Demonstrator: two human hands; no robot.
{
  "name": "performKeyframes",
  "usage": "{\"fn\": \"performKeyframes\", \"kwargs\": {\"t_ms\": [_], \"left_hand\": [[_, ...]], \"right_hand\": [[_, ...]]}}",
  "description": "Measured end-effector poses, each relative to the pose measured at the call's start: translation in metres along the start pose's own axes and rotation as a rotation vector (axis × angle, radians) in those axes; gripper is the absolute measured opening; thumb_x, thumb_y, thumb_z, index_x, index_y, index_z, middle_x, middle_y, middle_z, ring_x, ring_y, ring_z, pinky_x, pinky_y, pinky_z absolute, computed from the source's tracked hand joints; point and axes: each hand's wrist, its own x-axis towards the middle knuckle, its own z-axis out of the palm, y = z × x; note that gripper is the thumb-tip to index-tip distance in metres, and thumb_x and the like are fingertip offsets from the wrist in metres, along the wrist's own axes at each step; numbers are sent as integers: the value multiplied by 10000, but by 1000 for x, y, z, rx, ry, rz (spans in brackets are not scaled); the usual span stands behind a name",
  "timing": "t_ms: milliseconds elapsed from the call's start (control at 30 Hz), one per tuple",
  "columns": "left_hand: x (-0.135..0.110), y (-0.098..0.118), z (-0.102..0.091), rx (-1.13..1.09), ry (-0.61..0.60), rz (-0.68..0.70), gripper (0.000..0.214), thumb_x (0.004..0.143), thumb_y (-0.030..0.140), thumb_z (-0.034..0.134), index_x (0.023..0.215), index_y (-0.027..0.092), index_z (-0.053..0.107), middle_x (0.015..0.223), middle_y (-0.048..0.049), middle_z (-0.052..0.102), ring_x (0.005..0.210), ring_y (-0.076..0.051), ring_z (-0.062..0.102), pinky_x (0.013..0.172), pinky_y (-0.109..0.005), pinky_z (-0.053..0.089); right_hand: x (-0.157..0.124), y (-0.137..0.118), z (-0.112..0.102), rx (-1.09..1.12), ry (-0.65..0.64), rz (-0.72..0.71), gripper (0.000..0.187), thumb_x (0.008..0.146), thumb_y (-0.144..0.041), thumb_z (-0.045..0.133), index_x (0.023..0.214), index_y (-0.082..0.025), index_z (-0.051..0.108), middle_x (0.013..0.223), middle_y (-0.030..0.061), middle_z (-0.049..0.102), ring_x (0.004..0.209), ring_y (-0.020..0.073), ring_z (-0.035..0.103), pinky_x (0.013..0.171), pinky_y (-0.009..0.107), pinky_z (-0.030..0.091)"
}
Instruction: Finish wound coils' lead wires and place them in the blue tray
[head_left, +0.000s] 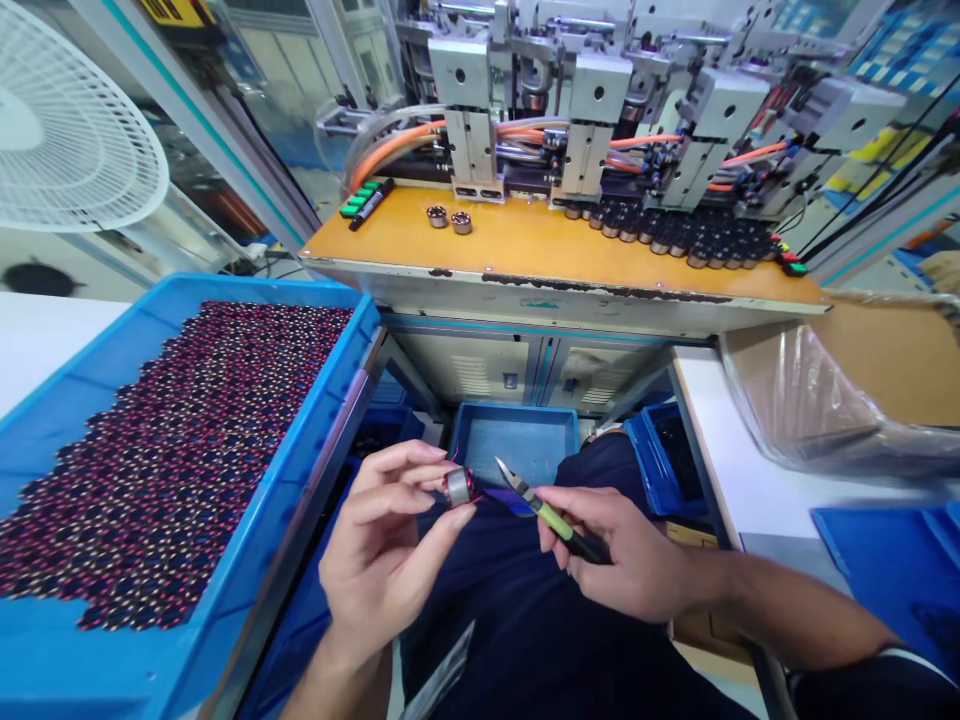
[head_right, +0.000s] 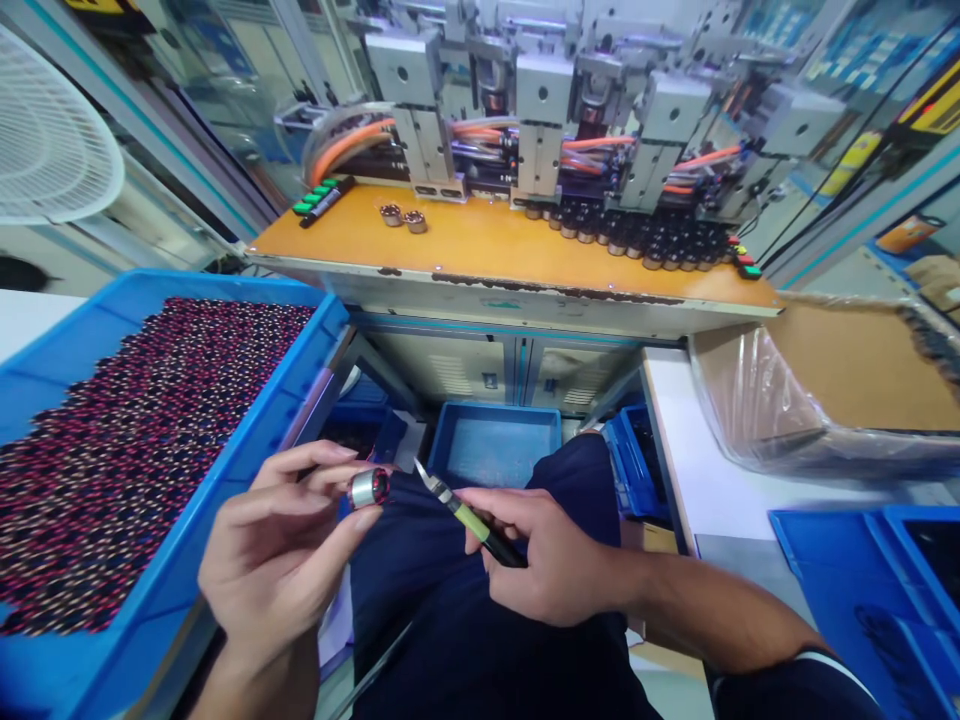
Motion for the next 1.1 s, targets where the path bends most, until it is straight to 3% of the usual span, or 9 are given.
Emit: {"fn": "performKeyframes", "kwargs": {"t_ms": [167, 333, 633, 1100], "left_hand": [[1, 2, 3, -91, 9, 10, 602, 665, -166, 710, 1082, 231, 537, 1053, -23, 735, 990, -191, 733, 862, -349, 640], [0, -2, 2, -93, -11, 52, 680, 630, -231, 661, 1137, 204, 537, 1095, -19, 748, 1025, -193, 735, 932, -362, 625], [-2, 0, 1, -113, -34, -10, 655, 639, -234, 649, 1122, 196, 546, 1105, -19, 751, 1027, -201, 736, 920, -356, 631], [-4, 3, 0, -129, -23, -82, 645, 661, -215, 655, 1137, 210, 562, 1106, -15, 745, 1042, -186, 735, 900, -322, 648]], "right_hand": [[-6, 0, -3, 3, -19, -77, 633, 714, -7, 526, 1328, -159, 545, 925, 29, 595, 723, 98, 559, 691, 243, 503], [-5, 2, -3, 10, -46, -182, 765, 714, -40, 537, 1462, -177, 450, 1029, 74, 621, 872, 151, 626, 827, 316, 549], [2, 0, -1, 76, -77, -170, 790, 728, -34, 541, 1489, -218, 436, 1054, 77, 607, 862, 146, 619, 787, 301, 560], [5, -6, 0, 112, -90, -85, 729, 688, 15, 532, 1379, -219, 541, 947, 26, 587, 747, 107, 575, 679, 244, 493]]}}
